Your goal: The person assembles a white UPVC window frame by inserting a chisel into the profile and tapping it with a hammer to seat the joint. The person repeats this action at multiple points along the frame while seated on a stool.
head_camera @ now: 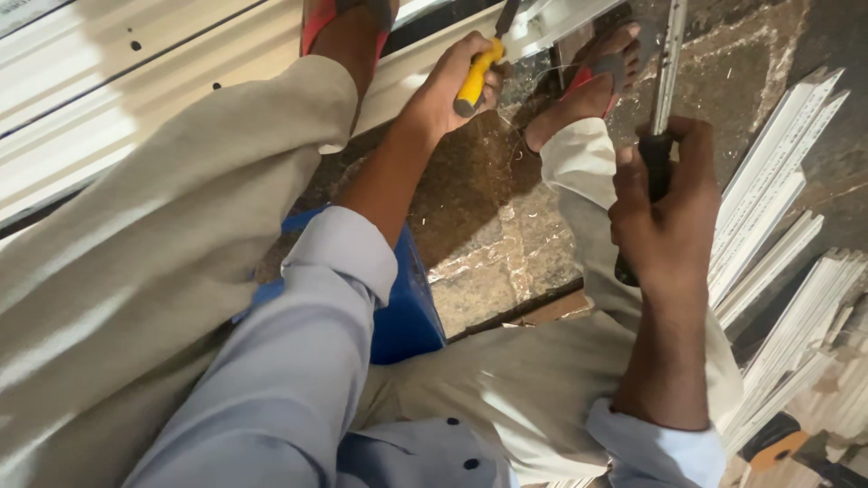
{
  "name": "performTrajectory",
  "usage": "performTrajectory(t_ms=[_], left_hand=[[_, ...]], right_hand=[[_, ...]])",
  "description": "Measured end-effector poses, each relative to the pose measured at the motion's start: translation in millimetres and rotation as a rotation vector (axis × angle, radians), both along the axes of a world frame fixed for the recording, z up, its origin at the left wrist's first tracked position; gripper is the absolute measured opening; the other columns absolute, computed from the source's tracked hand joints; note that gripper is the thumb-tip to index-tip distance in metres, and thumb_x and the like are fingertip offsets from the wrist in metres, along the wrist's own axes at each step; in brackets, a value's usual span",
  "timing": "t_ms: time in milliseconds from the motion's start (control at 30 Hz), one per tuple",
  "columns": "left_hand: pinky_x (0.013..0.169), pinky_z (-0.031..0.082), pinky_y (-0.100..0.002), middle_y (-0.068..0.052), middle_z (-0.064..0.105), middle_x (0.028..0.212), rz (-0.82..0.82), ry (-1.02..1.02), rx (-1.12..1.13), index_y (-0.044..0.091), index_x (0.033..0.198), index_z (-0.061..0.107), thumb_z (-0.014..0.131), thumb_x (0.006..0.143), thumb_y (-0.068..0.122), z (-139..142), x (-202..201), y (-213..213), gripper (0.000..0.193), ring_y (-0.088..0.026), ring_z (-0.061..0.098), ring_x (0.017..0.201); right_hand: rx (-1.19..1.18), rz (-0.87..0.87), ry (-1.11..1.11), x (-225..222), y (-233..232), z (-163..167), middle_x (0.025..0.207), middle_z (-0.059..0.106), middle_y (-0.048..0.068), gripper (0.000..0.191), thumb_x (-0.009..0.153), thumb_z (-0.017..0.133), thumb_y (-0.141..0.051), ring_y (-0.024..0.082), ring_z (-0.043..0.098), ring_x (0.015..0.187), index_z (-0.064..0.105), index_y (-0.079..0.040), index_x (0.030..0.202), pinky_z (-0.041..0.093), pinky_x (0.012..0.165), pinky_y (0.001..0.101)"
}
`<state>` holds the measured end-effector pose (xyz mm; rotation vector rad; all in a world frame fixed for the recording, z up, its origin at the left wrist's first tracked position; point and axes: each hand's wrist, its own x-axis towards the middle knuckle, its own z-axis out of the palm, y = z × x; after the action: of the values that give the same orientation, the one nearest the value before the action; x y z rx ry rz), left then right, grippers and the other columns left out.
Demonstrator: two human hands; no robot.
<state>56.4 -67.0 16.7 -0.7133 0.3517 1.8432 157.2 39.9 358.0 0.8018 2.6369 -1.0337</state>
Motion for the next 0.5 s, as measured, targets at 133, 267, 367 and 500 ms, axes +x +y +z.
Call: performTrajectory(t_ms=[133,267,367,500], left_hand=[[0.051,0.046,-0.024,-0.007,0.060,0.084,0.055,-0.102,0.151,0.004,0.112,0.053,0.054,0.096,0.026,-10,-6,5,0.028,-0.011,0.053,0.059],[0.048,0.047,-0.025,-0.006,0.058,0.078,0.124,-0.184,0.108,0.005,0.103,0.052,0.052,0.095,0.031,-15,-8,16,0.028,-0.012,0.051,0.055],[0.047,0.047,-0.024,-0.002,0.055,0.072,0.100,-0.304,0.145,0.004,0.099,0.056,0.052,0.096,0.031,-15,-7,23,0.027,-0.010,0.051,0.054],[0.045,0.046,-0.022,-0.001,0.055,0.070,0.037,-0.205,0.128,0.003,0.099,0.060,0.053,0.098,0.031,-10,-6,28,0.029,-0.009,0.051,0.052]], right_hand=[[0.002,-0.012,-0.009,-1,-1,-3,0.082,0.058,0.003,0.023,0.112,0.061,-0.006,0.009,0.055,0.062,0.047,0.001,0.128,0.043,0.052,0.0269],[-0.067,-0.051,-0.038,-4,-2,-10,0.081,0.055,0.003,0.022,0.112,0.060,-0.006,0.009,0.052,0.058,0.047,0.000,0.127,0.040,0.049,0.0274],[-0.050,-0.081,-0.097,-8,-1,-14,0.077,0.056,0.002,0.022,0.110,0.059,-0.007,0.009,0.052,0.056,0.047,0.000,0.126,0.040,0.047,0.0268],[-0.063,-0.061,-0.090,-9,-1,-15,0.075,0.055,0.003,0.023,0.110,0.059,-0.009,0.009,0.051,0.054,0.046,0.001,0.126,0.039,0.046,0.0272]])
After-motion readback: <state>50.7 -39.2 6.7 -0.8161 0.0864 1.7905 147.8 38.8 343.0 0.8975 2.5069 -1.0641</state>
